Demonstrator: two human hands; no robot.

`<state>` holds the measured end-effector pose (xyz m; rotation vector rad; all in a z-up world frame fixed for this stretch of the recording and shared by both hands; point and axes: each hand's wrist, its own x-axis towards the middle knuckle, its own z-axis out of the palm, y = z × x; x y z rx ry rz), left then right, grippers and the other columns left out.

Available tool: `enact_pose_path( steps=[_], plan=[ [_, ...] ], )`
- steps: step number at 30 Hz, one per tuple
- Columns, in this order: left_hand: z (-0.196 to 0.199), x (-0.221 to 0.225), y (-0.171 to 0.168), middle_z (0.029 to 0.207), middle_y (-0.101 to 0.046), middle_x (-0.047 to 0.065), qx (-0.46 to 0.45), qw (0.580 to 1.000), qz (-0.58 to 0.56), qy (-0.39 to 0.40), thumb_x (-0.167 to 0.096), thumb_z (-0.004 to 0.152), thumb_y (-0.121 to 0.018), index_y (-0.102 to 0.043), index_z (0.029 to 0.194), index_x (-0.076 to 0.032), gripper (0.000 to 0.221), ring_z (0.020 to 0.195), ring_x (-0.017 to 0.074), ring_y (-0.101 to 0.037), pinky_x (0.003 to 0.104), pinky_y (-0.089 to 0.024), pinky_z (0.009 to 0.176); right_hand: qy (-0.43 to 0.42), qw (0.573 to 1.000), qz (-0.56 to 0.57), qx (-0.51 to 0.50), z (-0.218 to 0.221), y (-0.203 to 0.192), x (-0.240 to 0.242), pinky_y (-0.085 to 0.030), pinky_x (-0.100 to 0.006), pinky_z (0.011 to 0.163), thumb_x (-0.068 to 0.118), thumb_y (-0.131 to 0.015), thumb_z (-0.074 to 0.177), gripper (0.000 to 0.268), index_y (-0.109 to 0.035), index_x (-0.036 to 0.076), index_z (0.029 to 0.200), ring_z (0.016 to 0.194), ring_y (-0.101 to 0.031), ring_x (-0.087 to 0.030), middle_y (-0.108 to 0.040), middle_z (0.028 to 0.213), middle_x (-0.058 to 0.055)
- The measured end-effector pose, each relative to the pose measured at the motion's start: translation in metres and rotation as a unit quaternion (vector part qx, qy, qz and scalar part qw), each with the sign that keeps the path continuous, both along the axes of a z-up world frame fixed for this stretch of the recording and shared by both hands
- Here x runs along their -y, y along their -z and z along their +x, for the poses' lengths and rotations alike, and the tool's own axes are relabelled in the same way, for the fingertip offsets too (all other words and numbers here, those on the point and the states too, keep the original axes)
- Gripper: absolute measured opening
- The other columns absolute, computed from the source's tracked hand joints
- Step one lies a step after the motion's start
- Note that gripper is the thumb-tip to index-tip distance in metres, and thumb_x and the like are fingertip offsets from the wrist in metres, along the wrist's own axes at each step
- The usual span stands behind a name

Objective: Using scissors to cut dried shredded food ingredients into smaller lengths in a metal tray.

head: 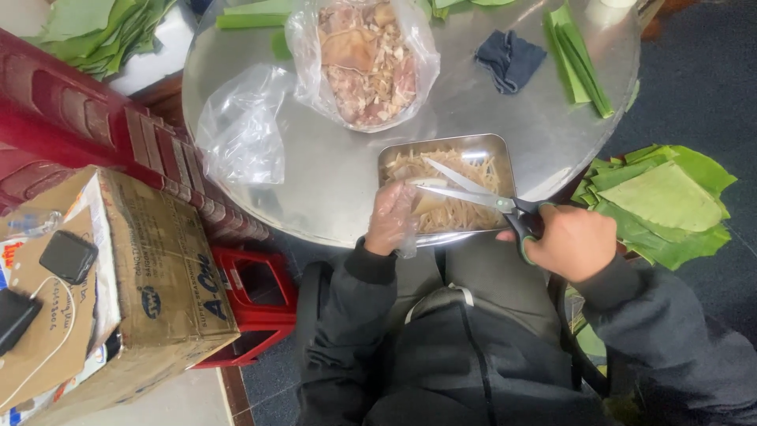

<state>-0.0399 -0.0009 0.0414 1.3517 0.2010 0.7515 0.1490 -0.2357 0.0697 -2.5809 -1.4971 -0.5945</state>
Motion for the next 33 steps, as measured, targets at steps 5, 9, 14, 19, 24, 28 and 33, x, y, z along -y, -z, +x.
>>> enact_pose_path(
  steps=[5, 9, 14, 19, 24, 28, 33],
  plan=[
    [0.008, 0.011, -0.022, 0.063, -0.041, -0.006, -0.03, 0.974, -0.197, -0.108, -0.017, 0.104, -0.061, -0.059, 0.075, -0.012, 0.03, 0.047, 0.0034, -0.044, 0.015, -0.043, 0.037, 0.058, 0.974, -0.157, -0.155, -0.017, -0.055, -0.022, -0.059, -0.035, 0.072, 0.076, -0.057, 0.084, 0.057, -0.073, 0.022, 0.078, 0.074, -0.077, -0.024, -0.071, 0.065, 0.002],
    [0.012, -0.001, -0.037, 0.065, -0.041, -0.006, -0.043, 0.971, -0.183, -0.144, -0.022, 0.106, -0.061, -0.058, 0.077, -0.016, 0.029, 0.049, 0.0057, -0.045, 0.021, -0.046, 0.037, 0.075, 0.969, -0.163, -0.168, -0.005, -0.038, -0.057, -0.054, -0.04, 0.064, 0.079, -0.058, 0.077, 0.064, -0.07, 0.017, 0.077, 0.069, -0.076, -0.029, -0.066, 0.054, 0.002],
    [0.022, -0.068, -0.03, 0.066, -0.052, -0.002, -0.066, 0.966, -0.091, -0.234, -0.021, 0.104, -0.057, -0.06, 0.079, -0.01, 0.027, 0.053, 0.0064, -0.053, 0.025, -0.045, 0.035, 0.047, 0.976, -0.157, -0.144, -0.013, -0.053, -0.12, -0.059, -0.045, 0.067, 0.068, -0.066, 0.074, 0.059, -0.078, 0.011, 0.083, 0.084, -0.077, -0.037, -0.074, 0.074, -0.011],
    [0.027, -0.119, -0.033, 0.068, -0.061, 0.009, -0.019, 0.97, -0.173, -0.168, -0.011, 0.093, -0.073, -0.062, 0.089, -0.007, 0.013, 0.05, 0.0199, -0.063, 0.034, -0.055, 0.039, -0.014, 0.985, -0.123, -0.116, -0.016, -0.055, -0.185, -0.059, -0.049, 0.065, 0.057, -0.068, 0.07, 0.051, -0.079, 0.008, 0.081, 0.08, -0.076, -0.038, -0.073, 0.073, -0.013],
    [0.043, -0.183, -0.011, 0.069, -0.066, 0.013, -0.029, 0.954, -0.261, -0.148, -0.006, 0.092, -0.069, -0.057, 0.091, -0.01, 0.013, 0.048, 0.0214, -0.064, 0.034, -0.055, 0.039, -0.039, 0.986, -0.116, -0.114, -0.01, -0.06, -0.236, -0.059, -0.05, 0.066, 0.05, -0.063, 0.072, 0.047, -0.079, 0.006, 0.081, 0.081, -0.077, -0.039, -0.074, 0.074, -0.014],
    [0.059, -0.216, 0.016, 0.058, -0.065, 0.014, -0.044, 0.965, -0.175, -0.189, -0.011, 0.093, -0.066, -0.058, 0.08, -0.012, 0.015, 0.035, 0.0207, -0.059, 0.031, -0.045, 0.031, -0.046, 0.986, -0.126, -0.096, -0.001, -0.053, -0.27, -0.059, -0.048, 0.063, 0.05, -0.067, 0.069, 0.044, -0.079, 0.01, 0.083, 0.078, -0.076, -0.036, -0.074, 0.074, -0.012],
    [0.075, -0.211, 0.008, 0.068, -0.065, 0.007, -0.017, 0.916, -0.231, -0.326, -0.022, 0.103, -0.062, -0.067, 0.105, -0.009, 0.013, 0.045, 0.0142, -0.062, 0.023, -0.048, 0.037, -0.037, 0.981, -0.144, -0.127, -0.01, -0.054, -0.296, -0.059, -0.049, 0.065, 0.045, -0.069, 0.072, 0.04, -0.08, 0.009, 0.084, 0.08, -0.076, -0.037, -0.076, 0.078, -0.014]
  ],
)
